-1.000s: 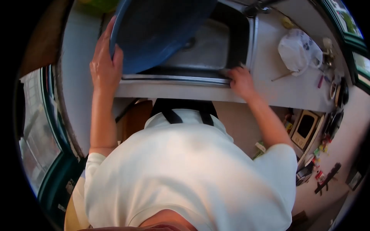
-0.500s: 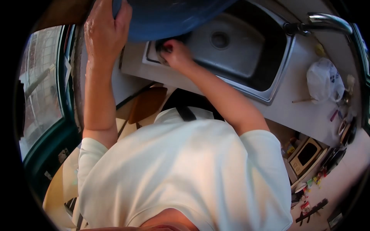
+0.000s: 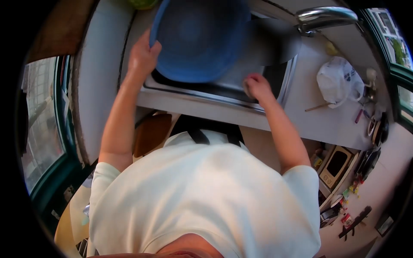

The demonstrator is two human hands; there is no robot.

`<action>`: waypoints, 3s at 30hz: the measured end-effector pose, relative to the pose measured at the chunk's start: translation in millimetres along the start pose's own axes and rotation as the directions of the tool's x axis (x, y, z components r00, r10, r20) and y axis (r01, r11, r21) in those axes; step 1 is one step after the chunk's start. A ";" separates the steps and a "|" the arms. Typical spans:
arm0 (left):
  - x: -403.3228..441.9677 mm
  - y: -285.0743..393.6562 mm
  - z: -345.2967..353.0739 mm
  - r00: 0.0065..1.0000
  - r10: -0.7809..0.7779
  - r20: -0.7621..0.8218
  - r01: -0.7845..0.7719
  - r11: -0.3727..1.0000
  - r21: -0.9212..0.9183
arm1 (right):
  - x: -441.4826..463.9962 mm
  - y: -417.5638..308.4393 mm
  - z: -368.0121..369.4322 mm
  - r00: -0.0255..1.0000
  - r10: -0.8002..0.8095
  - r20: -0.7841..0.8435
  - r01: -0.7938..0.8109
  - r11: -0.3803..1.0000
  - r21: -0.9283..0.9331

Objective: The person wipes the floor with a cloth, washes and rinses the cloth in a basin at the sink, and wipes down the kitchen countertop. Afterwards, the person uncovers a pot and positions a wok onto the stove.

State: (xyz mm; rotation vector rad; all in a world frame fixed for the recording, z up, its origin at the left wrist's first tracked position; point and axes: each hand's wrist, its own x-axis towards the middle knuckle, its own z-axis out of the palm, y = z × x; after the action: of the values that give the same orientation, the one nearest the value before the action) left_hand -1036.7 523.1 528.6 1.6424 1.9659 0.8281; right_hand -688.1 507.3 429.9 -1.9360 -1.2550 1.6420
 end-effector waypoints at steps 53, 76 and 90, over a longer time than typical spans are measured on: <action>-45.2 27.7 220.5 0.822 0.170 0.543 0.190 0.818 -0.543 | 126.9 -23.8 57.6 0.947 -0.285 0.149 0.309 0.936 -0.170; -30.0 10.7 125.3 0.717 -0.167 0.677 0.696 0.231 -0.680 | 39.4 -63.8 52.1 0.971 -0.178 0.162 0.063 0.836 0.545; -0.8 -18.8 58.8 0.835 -0.231 0.500 0.490 -0.101 -0.866 | 32.0 -76.8 47.1 0.927 -0.366 0.086 0.357 0.928 0.102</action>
State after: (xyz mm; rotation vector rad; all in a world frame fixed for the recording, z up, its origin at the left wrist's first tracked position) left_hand -1010.4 529.8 473.3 0.1678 0.9025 1.2759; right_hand -764.1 561.8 450.0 -1.4754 -1.4548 1.5870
